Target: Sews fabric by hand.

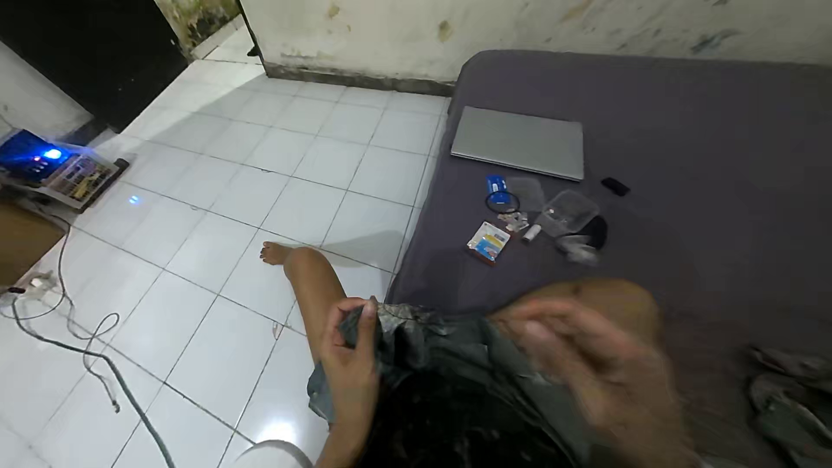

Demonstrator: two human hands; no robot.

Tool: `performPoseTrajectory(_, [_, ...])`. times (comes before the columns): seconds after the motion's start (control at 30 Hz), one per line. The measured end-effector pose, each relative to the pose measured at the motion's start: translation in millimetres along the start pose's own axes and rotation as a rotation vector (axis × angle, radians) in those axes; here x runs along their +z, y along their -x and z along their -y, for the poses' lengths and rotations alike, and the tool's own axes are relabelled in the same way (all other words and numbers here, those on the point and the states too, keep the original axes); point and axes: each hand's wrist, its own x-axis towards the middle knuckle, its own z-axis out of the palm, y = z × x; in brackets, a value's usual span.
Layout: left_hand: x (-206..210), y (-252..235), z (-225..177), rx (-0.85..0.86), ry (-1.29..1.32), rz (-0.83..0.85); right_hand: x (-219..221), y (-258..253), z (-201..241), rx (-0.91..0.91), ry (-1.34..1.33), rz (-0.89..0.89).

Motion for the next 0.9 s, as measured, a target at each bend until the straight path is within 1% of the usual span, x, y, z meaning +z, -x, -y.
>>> performPoseTrajectory(0.1, [1,4,-4,0.052,-0.019,0.018,48,1,-18,-0.125,0.0,0.01])
performPoseTrajectory(0.2, [1,7,-7,0.064,0.01,0.027,69,-1,-19,-0.153,0.01,-0.002])
performPoseTrajectory(0.47, [0,8,-11,0.081,0.045,0.043,70,1,-19,-0.219,0.011,-0.041])
performPoseTrajectory(0.9, [-4,9,-10,0.146,0.088,0.104,71,2,-15,-0.246,-0.005,-0.051])
